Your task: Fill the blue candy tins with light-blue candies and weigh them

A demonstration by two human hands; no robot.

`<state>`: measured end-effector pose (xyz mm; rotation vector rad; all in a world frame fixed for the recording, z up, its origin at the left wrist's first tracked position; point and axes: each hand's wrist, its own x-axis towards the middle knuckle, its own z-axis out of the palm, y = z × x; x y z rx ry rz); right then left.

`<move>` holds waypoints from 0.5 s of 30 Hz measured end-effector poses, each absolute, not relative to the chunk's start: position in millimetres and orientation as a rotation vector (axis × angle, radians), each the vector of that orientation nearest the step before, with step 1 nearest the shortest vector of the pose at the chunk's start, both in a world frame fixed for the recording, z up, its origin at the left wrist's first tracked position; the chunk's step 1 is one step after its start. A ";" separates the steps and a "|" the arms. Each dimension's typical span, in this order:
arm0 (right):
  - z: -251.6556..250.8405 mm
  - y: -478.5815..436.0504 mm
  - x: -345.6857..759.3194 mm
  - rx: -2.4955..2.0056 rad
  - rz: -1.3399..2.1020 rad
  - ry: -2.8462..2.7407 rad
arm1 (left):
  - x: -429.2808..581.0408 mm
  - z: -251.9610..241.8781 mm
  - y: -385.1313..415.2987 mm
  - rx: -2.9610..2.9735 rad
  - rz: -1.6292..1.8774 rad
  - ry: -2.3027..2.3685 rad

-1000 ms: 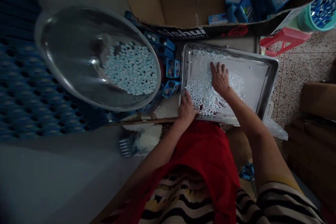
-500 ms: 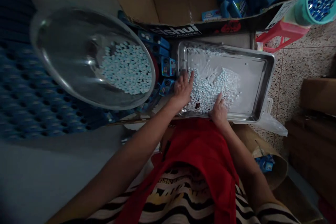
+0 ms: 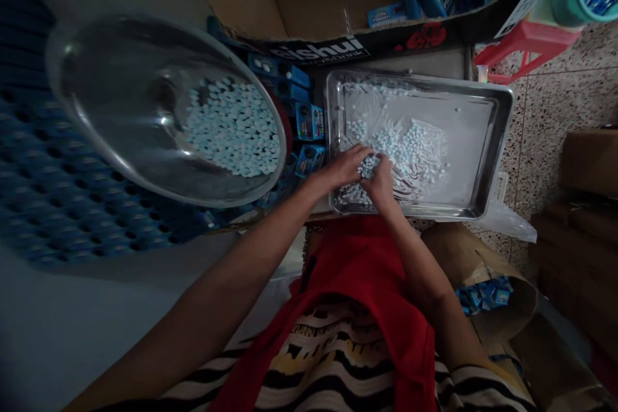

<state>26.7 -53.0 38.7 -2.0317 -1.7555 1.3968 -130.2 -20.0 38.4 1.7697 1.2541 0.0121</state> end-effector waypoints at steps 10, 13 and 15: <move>56.3 -66.8 57.7 -1.761 1.529 -1.373 | -90.7 74.5 -37.4 1.604 0.171 1.323; 104.3 -64.7 55.6 -1.703 1.430 -1.404 | -93.0 129.2 -33.0 1.659 0.235 1.350; 143.0 -56.2 43.4 -1.576 1.400 -1.457 | -107.7 177.9 -29.0 1.706 0.298 1.403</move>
